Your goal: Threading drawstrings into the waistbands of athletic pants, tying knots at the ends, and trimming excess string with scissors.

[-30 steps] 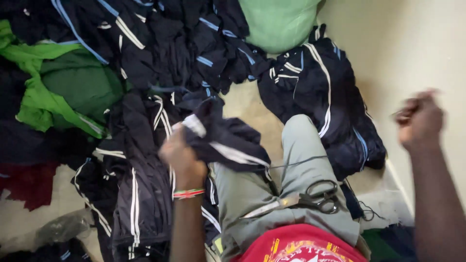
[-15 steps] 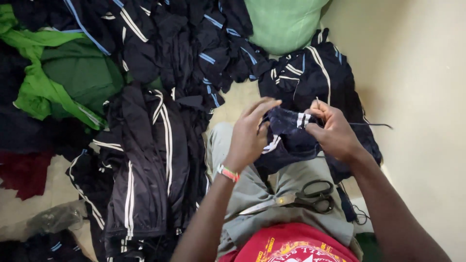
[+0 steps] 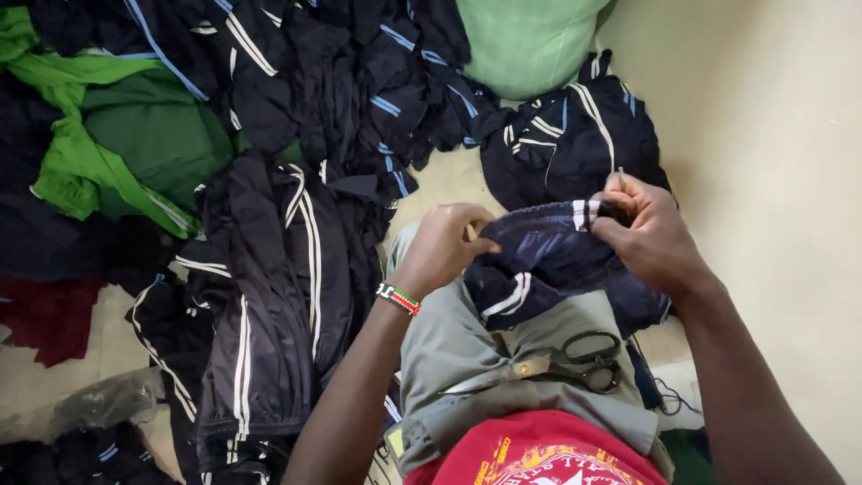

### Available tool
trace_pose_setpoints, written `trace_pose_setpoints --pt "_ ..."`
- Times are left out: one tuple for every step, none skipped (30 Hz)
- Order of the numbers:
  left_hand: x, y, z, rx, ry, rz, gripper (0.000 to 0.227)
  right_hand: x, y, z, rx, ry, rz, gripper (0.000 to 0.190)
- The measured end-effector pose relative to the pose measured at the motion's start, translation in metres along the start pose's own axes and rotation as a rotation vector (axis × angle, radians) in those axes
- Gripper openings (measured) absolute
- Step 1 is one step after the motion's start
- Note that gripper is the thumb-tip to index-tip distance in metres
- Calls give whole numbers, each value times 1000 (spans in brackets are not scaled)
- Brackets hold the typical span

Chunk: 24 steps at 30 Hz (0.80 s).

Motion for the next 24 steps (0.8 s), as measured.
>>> trace_pose_setpoints --pt "-4 -2 0 25 -27 42 23 -2 1 2 30 44 14 24" --pt "-9 -3 -1 49 -55 84 19 -4 3 4 61 88 27 18" --pt "-13 -5 -2 48 -54 85 19 -6 3 5 60 89 26 18" --pt "-18 -6 -3 52 -54 163 16 -7 3 6 53 46 48 22" --pt "-23 -8 -5 55 -55 240 14 -10 3 6 48 2 69 26" --pt "-27 -9 1 55 -55 239 14 -7 3 4 49 2 70 26" --pt "-32 -10 6 65 -71 268 13 -4 4 1 39 -27 66 22" --pt "-36 -11 11 76 -87 298 13 0 4 -1 29 -56 61 17" --pt "-35 -8 10 76 -88 298 13 4 5 -3 29 -57 62 17" --pt "-33 -4 9 116 -50 269 15 9 7 -6 -63 -128 50 17" --pt "-30 -1 9 157 -13 241 23 13 7 -8 -156 -200 38 16" --pt "-33 -1 18 158 -14 241 23 21 11 -18 -156 -202 38 16" --pt "-33 0 28 143 175 142 47 27 14 -30 -221 -224 3 19" --pt "-34 1 38 129 363 43 77 34 18 -41 -286 -246 -33 22" --pt "-34 6 32 130 361 43 77 37 19 -51 -286 -247 -33 22" --pt "-34 11 29 311 451 187 47 41 20 -62 -323 -253 -66 27" --pt "-35 17 26 495 540 334 23 46 23 -73 -364 -258 -97 33" --pt "-42 17 30 497 540 336 23 45 26 -79 -367 -260 -97 33" --pt "-48 16 35 563 485 424 23 45 29 -85 -393 -238 -84 35" --pt "-54 15 40 628 428 512 25 44 31 -91 -419 -217 -72 38" --pt "-55 13 41 628 429 509 25 46 37 -63 -418 -215 -70 38" --pt "-57 11 42 598 399 627 24 48 43 -32 -234 -242 -81 40" --pt "-60 9 44 566 367 743 26 51 49 -2 -49 -269 -90 44" --pt "-63 6 40 566 367 740 26 55 45 41 -46 -268 -88 44"
Point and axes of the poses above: each hand's wrist, its own y-axis towards the middle knuckle, its own x-axis out of the palm, z = x × y, the point moved 1 cm from there along y, towards the middle knuckle, and after that the axes turned 8 degrees about -x, right-handed, at the moved point
